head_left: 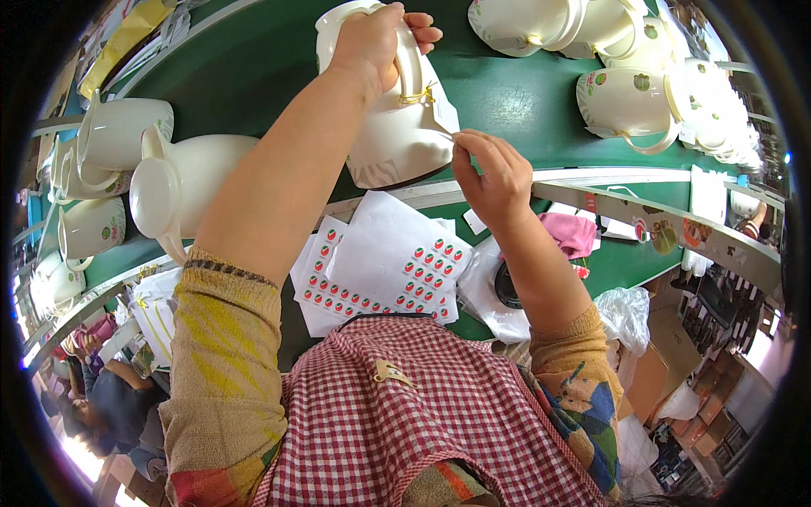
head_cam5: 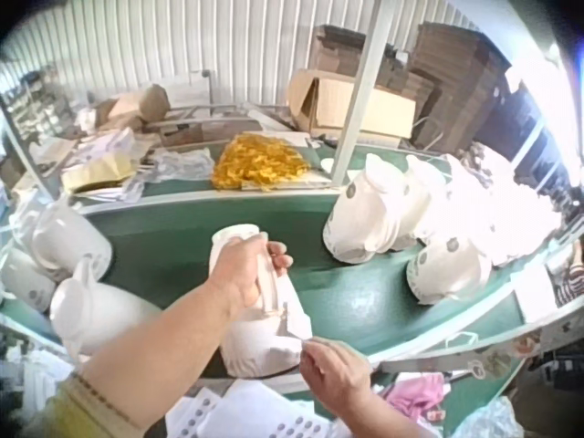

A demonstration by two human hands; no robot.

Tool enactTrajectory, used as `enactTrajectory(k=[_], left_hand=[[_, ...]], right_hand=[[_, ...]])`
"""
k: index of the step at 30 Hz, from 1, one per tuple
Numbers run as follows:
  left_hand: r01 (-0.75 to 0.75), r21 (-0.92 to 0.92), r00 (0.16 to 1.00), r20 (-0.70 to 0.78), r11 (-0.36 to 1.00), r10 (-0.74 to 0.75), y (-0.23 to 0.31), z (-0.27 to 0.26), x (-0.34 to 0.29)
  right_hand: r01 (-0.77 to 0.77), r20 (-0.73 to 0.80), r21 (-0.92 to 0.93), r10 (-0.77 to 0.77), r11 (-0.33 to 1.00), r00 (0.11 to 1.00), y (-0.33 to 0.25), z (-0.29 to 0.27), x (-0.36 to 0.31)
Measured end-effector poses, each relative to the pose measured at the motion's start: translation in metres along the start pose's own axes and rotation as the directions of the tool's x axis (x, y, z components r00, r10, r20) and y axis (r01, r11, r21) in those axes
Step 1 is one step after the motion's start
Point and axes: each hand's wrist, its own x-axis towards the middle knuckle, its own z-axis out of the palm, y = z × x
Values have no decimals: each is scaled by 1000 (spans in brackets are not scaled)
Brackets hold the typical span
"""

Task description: The person repeatedly picks up white plastic pitchers from a green workbench, peels small circular stickers from a sheet, and applies them to the side of each pitcher. They then place the labeled pitchers aside and insert a small white foam insert into the spout of each unit before moving to the next.

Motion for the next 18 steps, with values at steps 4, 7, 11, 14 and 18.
enactTrajectory(k=[4, 7, 11, 14, 18], left_hand=[[-22, -67, 998, -57, 998, 18, 2, 2, -3], [-7, -105, 999, -50, 994, 2, 5, -1, -2], [38, -114, 998, -42, 993, -43, 5, -1, -2], [34, -124, 999, -30, 992, -38, 6, -3, -4], [27, -88, 997, -66, 996, -33, 7, -2, -4]], right_hand=[[147, 32, -69, -145, 987, 989, 7, 10, 14], [245, 87, -101, -237, 964, 968, 12, 21, 20], [318, 158, -93, -302, 943, 940, 15, 23, 19], [331, 210, -96, -306, 939, 929, 14, 20, 20], [350, 229, -111, -319, 930, 920, 13, 20, 19]])
